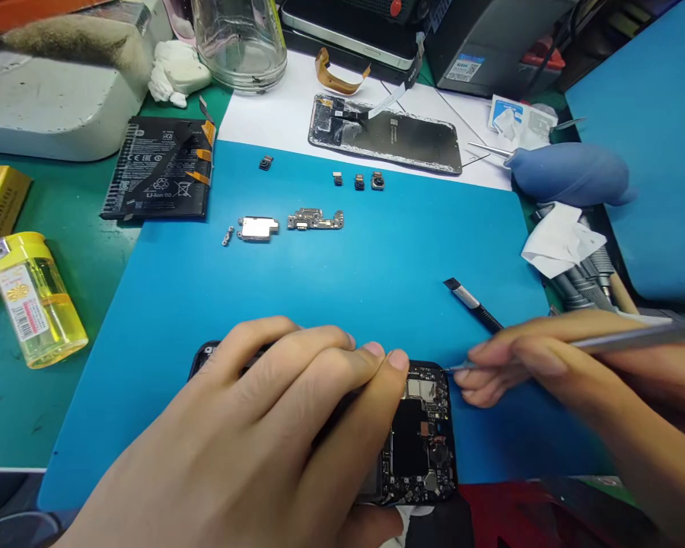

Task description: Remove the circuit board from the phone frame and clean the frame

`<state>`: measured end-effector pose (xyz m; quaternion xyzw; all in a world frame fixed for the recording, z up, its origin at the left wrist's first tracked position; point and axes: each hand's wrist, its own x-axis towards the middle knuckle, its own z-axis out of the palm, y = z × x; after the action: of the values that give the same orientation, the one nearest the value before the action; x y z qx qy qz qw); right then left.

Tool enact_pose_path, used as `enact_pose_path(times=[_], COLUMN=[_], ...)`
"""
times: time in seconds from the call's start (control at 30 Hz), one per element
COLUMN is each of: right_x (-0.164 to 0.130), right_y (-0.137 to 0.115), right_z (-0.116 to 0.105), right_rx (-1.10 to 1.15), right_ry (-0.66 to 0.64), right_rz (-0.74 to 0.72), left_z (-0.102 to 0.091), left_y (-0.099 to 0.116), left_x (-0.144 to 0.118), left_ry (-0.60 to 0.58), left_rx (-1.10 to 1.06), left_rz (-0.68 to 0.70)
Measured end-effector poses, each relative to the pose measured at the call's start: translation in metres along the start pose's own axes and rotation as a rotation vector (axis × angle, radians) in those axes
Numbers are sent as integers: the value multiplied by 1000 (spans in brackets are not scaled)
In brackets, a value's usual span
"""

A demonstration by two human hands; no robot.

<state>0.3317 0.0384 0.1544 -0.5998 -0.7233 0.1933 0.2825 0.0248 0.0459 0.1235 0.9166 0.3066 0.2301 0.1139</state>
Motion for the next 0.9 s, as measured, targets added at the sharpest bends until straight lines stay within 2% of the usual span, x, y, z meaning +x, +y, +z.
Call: enact_pose_path(times=[0.17, 0.43, 0.57, 0.8, 0.9], right_x=[13, 2, 7, 16, 13], right_y=[-4, -3, 4, -1, -7], right_z=[3, 8, 2, -4, 2], right_rx=[140, 100, 133, 4, -51], right_ry=[-34, 38, 0, -62, -14], right_rz=[37, 23, -36, -229, -134], left_z=[-3, -6, -8, -10, -9], left_y=[-1, -3, -2, -1, 0], left_x=[4, 5, 4, 3, 3], left_ry=[6, -15, -24, -23, -18], left_rx=[3, -30, -39, -48, -35], left_rz=[8, -11, -22, -17, -20])
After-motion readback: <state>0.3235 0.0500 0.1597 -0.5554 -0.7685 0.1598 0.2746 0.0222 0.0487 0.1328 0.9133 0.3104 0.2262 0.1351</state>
